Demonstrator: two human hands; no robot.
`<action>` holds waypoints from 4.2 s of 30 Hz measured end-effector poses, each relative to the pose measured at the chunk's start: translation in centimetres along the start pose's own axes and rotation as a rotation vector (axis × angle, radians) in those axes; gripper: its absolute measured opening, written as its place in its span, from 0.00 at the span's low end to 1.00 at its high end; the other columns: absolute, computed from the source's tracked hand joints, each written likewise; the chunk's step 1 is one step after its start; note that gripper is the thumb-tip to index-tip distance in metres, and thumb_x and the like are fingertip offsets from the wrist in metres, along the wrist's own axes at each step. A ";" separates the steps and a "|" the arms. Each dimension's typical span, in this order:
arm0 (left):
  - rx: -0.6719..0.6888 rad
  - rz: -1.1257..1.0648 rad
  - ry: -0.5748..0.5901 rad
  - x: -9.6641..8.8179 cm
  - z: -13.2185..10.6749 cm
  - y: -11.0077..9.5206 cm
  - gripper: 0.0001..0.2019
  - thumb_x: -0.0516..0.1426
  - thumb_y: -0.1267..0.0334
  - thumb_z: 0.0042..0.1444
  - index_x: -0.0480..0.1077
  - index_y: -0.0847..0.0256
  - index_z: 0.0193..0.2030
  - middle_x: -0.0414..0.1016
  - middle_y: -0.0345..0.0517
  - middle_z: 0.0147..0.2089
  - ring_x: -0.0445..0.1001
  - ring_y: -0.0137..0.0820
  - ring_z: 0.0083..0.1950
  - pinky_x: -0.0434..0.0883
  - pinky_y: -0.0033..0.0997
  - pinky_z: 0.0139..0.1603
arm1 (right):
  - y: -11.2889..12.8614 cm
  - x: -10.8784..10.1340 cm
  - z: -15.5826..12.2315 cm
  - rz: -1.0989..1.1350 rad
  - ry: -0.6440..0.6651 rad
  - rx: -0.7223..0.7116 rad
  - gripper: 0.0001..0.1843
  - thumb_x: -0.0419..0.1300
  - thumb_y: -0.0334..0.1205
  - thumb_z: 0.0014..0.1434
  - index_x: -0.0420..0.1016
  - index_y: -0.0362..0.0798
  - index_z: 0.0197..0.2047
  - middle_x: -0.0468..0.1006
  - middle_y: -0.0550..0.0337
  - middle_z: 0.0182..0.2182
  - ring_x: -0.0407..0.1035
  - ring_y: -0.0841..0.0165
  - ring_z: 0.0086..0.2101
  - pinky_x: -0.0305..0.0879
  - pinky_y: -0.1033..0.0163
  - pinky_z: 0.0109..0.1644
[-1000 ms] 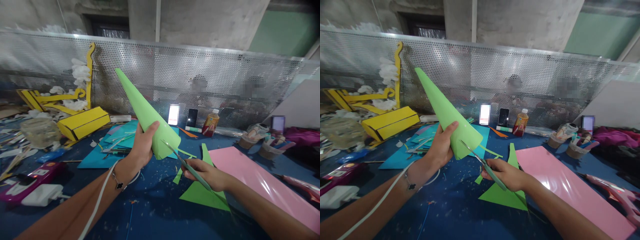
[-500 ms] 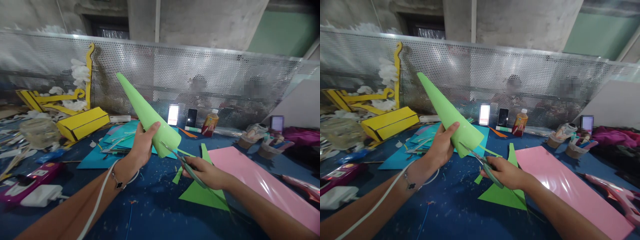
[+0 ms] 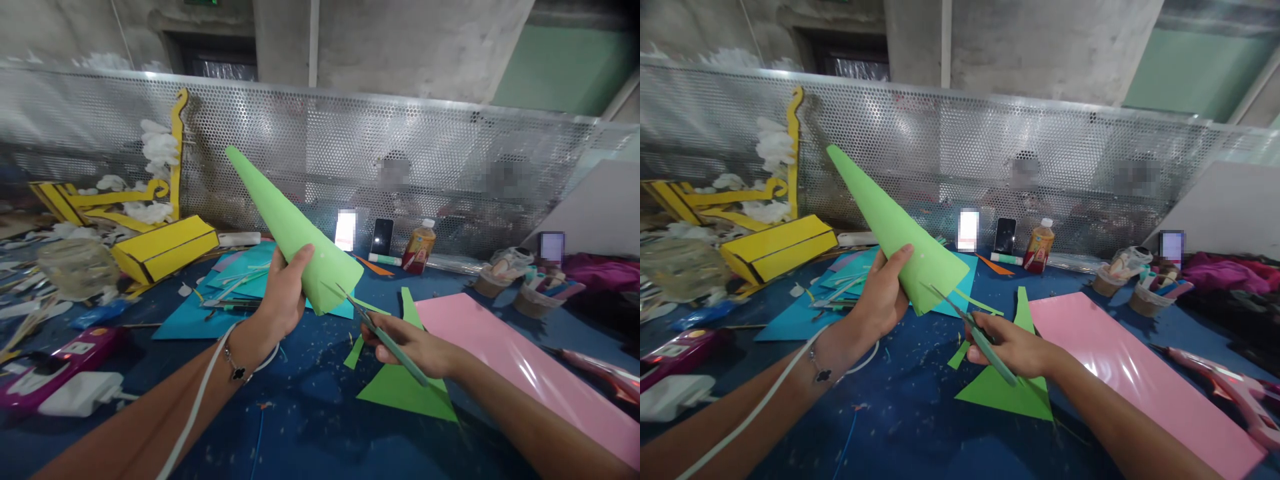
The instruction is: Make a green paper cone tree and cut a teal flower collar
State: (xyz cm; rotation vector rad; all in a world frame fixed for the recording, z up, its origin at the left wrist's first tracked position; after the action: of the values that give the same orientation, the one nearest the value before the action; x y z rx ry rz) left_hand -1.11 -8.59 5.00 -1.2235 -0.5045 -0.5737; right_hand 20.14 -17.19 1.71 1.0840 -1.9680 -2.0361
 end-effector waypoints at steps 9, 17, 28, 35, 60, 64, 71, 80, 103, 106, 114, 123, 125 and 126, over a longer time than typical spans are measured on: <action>-0.040 0.002 0.028 0.2 -0.5 0.4 0.27 0.72 0.58 0.49 0.72 0.55 0.55 0.82 0.46 0.51 0.82 0.42 0.49 0.81 0.43 0.50 | 0.9 0.4 -0.1 0.002 0.024 0.004 0.33 0.64 0.70 0.57 0.66 0.47 0.44 0.64 0.59 0.40 0.60 0.64 0.40 0.61 0.57 0.47; -0.031 -0.016 0.032 0.2 -0.3 0.5 0.26 0.72 0.58 0.51 0.72 0.55 0.56 0.82 0.47 0.50 0.82 0.42 0.48 0.81 0.44 0.51 | 1.4 0.4 -0.1 -0.064 -0.022 0.028 0.30 0.59 0.70 0.62 0.66 0.47 0.39 0.62 0.62 0.36 0.57 0.66 0.37 0.57 0.58 0.45; -0.017 -0.027 0.034 0.3 -0.4 0.2 0.27 0.72 0.58 0.50 0.71 0.56 0.55 0.82 0.46 0.49 0.82 0.41 0.47 0.80 0.42 0.52 | 1.8 0.6 0.0 -0.096 -0.040 0.081 0.32 0.59 0.72 0.60 0.66 0.48 0.38 0.61 0.62 0.34 0.55 0.66 0.35 0.56 0.59 0.42; -0.020 -0.016 0.037 0.3 -0.5 0.1 0.27 0.71 0.57 0.51 0.71 0.55 0.56 0.82 0.45 0.48 0.82 0.41 0.47 0.81 0.41 0.50 | 1.8 0.8 0.0 -0.098 -0.045 0.071 0.32 0.58 0.72 0.61 0.67 0.47 0.39 0.61 0.62 0.34 0.55 0.67 0.35 0.56 0.59 0.41; -0.044 -0.047 0.039 0.5 -0.3 0.1 0.22 0.73 0.57 0.50 0.73 0.58 0.49 0.81 0.50 0.52 0.80 0.44 0.53 0.80 0.43 0.54 | 0.9 0.0 0.5 -0.420 -0.196 -0.038 0.26 0.57 0.65 0.65 0.65 0.48 0.35 0.67 0.62 0.29 0.58 0.69 0.29 0.53 0.62 0.33; -0.025 -0.031 0.014 0.1 0.0 0.2 0.25 0.73 0.56 0.50 0.72 0.57 0.52 0.81 0.49 0.54 0.81 0.43 0.52 0.81 0.42 0.53 | 1.1 0.1 0.4 -0.369 -0.173 -0.027 0.26 0.61 0.65 0.62 0.65 0.48 0.40 0.66 0.63 0.32 0.58 0.68 0.31 0.55 0.63 0.33; 0.007 -0.027 -0.003 -0.3 0.3 0.2 0.23 0.72 0.56 0.52 0.73 0.54 0.52 0.81 0.47 0.56 0.81 0.42 0.52 0.81 0.42 0.53 | 0.0 -0.2 -0.1 -0.026 -0.078 -0.068 0.35 0.64 0.72 0.56 0.66 0.48 0.47 0.64 0.60 0.40 0.60 0.65 0.39 0.63 0.60 0.43; -0.017 0.003 0.003 0.4 -0.6 0.2 0.22 0.72 0.56 0.50 0.73 0.56 0.49 0.82 0.45 0.51 0.82 0.41 0.50 0.81 0.42 0.52 | 0.4 0.0 -0.1 -0.005 0.022 -0.100 0.33 0.61 0.72 0.59 0.66 0.48 0.44 0.62 0.62 0.37 0.57 0.67 0.37 0.58 0.59 0.42; -0.006 0.023 0.009 0.1 -0.4 0.5 0.22 0.71 0.56 0.53 0.72 0.53 0.53 0.82 0.46 0.53 0.83 0.41 0.50 0.81 0.44 0.54 | 1.5 0.2 0.0 -0.064 -0.070 -0.002 0.30 0.61 0.70 0.61 0.65 0.48 0.37 0.62 0.64 0.32 0.56 0.69 0.34 0.59 0.62 0.39; 0.000 0.017 0.009 0.0 -0.3 0.4 0.22 0.71 0.56 0.54 0.73 0.53 0.54 0.82 0.46 0.54 0.82 0.42 0.51 0.81 0.44 0.54 | 1.8 0.2 0.0 -0.071 -0.076 -0.006 0.30 0.61 0.70 0.61 0.65 0.48 0.37 0.61 0.64 0.32 0.55 0.68 0.33 0.57 0.61 0.39; -0.020 0.014 0.013 0.0 -0.4 0.4 0.24 0.71 0.55 0.53 0.72 0.52 0.56 0.81 0.47 0.57 0.82 0.43 0.52 0.81 0.42 0.53 | 1.6 0.1 0.0 -0.099 -0.068 -0.006 0.29 0.60 0.68 0.62 0.65 0.47 0.36 0.61 0.64 0.30 0.54 0.69 0.32 0.54 0.61 0.37; -0.026 -0.006 0.019 0.3 -0.5 0.2 0.24 0.71 0.56 0.53 0.72 0.55 0.55 0.82 0.46 0.51 0.82 0.43 0.51 0.80 0.43 0.54 | 1.1 0.2 0.3 -0.088 -0.066 -0.021 0.29 0.60 0.67 0.63 0.65 0.47 0.36 0.62 0.65 0.30 0.55 0.70 0.31 0.54 0.63 0.35; -0.010 -0.013 0.026 0.3 -0.4 0.3 0.25 0.72 0.55 0.52 0.72 0.55 0.54 0.82 0.46 0.51 0.81 0.43 0.52 0.80 0.42 0.55 | 1.0 0.0 0.4 -0.131 -0.086 -0.031 0.29 0.61 0.67 0.62 0.67 0.46 0.37 0.63 0.64 0.30 0.57 0.69 0.31 0.55 0.63 0.35; -0.003 -0.015 0.029 0.2 -0.3 0.4 0.26 0.72 0.54 0.51 0.72 0.55 0.54 0.82 0.46 0.52 0.81 0.42 0.52 0.80 0.42 0.55 | 1.0 -0.1 0.4 -0.165 -0.099 -0.032 0.29 0.61 0.67 0.62 0.68 0.46 0.37 0.64 0.63 0.31 0.57 0.69 0.31 0.55 0.63 0.35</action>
State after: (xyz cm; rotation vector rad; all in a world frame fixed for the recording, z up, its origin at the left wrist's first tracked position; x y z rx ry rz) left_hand -0.68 -8.82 4.80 -1.2141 -0.4887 -0.6038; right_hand 19.60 -16.96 2.57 1.1974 -1.9425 -2.2369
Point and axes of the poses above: each hand's wrist, its own z-axis towards the middle knuckle, its own x-axis out of the palm, y = z × x, the point moved 3 cm from there along z, towards the middle knuckle
